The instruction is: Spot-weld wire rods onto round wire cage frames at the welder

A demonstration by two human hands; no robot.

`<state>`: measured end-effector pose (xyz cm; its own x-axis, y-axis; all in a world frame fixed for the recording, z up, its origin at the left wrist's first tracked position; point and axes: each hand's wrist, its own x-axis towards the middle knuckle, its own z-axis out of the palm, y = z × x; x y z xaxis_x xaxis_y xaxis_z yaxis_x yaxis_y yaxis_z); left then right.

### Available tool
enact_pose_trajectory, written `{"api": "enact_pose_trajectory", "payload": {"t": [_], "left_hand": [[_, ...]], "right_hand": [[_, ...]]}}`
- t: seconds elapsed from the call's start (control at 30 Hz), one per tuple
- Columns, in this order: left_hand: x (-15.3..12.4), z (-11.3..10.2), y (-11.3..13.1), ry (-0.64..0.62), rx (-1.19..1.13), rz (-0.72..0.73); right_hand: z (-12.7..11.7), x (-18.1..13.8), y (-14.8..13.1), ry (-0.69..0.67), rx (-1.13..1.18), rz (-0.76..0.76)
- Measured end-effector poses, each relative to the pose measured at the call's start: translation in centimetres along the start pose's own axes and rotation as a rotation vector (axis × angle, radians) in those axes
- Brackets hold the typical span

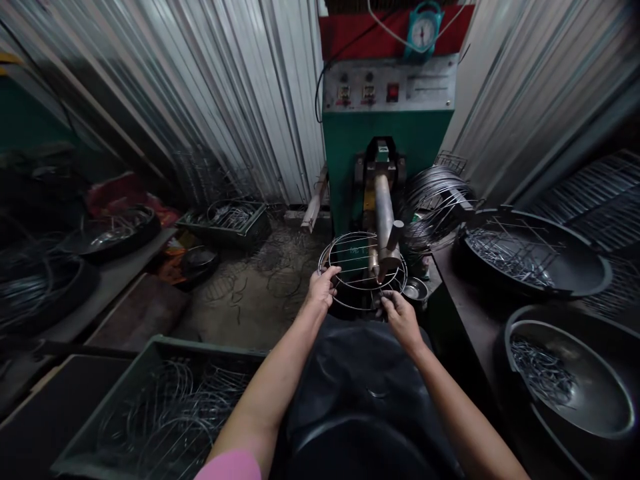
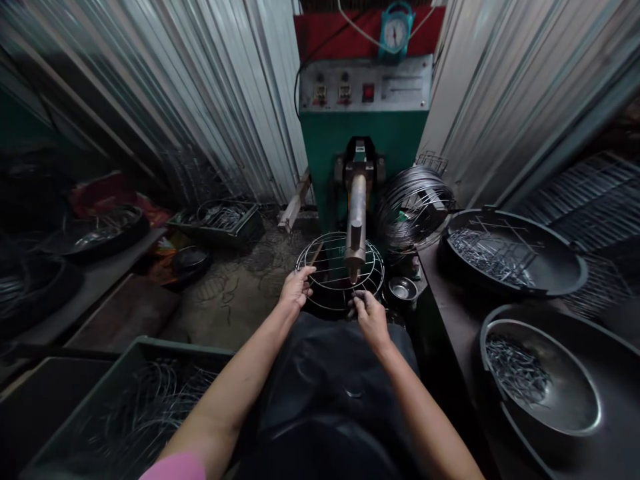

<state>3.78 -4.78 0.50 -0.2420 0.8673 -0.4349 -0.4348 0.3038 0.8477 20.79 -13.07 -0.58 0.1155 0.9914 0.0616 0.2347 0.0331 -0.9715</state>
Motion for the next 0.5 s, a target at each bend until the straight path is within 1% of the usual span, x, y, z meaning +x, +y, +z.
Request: {"api": "enact_pose_trajectory", "payload": {"t": [0.13, 0.27, 0.37, 0.43, 0.5], "left_hand": [[0.4, 0.2, 0.1, 0.019, -0.006, -0.016], [0.5, 0.9, 0.3, 0.028, -0.007, -0.034], [0.5, 1.1, -0.2, 0.045, 0.003, -0.057], [0.6, 0.8, -0.6, 0.06, 0.016, -0.083], [1.0, 0.1, -0.8, 0.032, 0.038, -0.115]], "right_hand": [[-0.2, 0.5, 0.3, 0.005, 0.002, -0.012], [-0.2, 1.2, 0.5, 0.023, -0.008, -0.039], [-0.1, 1.6, 0.4, 0.035, 0.007, -0.039], [-0.3, 1.4, 0.3, 0.038, 0.036, -0.02], [-1.1, 0.8, 0.6, 0.074, 0.067, 0.002]]}}
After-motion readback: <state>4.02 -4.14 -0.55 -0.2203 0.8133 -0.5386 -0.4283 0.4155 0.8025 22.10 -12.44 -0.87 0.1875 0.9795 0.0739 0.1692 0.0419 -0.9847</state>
